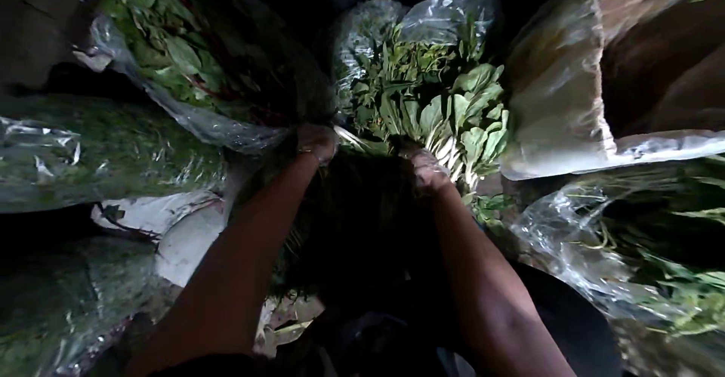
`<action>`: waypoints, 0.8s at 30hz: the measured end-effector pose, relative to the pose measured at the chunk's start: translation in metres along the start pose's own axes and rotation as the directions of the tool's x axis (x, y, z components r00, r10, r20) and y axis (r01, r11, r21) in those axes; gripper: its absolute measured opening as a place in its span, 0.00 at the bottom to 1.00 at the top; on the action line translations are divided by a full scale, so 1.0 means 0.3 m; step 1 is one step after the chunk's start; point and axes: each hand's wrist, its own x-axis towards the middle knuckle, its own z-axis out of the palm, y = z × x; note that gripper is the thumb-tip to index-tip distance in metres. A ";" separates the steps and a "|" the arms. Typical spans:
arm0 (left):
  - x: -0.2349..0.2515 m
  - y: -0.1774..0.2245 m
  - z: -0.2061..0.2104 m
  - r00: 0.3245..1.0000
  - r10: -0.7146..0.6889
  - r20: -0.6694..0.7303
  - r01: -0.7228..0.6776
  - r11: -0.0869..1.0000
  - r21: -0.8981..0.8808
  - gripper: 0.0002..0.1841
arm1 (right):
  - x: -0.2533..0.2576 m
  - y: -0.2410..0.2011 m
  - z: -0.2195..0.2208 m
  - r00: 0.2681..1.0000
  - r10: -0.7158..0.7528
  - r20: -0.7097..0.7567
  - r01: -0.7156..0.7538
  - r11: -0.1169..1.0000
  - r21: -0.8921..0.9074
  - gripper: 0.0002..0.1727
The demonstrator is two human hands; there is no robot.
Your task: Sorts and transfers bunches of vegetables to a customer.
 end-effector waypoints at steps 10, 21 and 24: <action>-0.134 -0.256 0.042 0.972 0.204 -0.115 -0.216 0.970 -0.108 0.22 | 0.032 0.011 0.095 0.991 0.116 -0.072 -0.114 0.993 0.043 0.24; -0.380 -0.446 0.163 0.892 0.262 -0.368 -0.335 0.930 -0.151 0.12 | 0.029 -0.127 0.253 0.886 0.434 0.162 -0.357 0.862 -0.360 0.37; -0.419 -0.439 0.186 0.881 0.121 -0.457 -0.275 0.917 -0.288 0.11 | 0.037 -0.131 0.245 0.883 0.387 0.264 -0.236 0.854 -0.464 0.27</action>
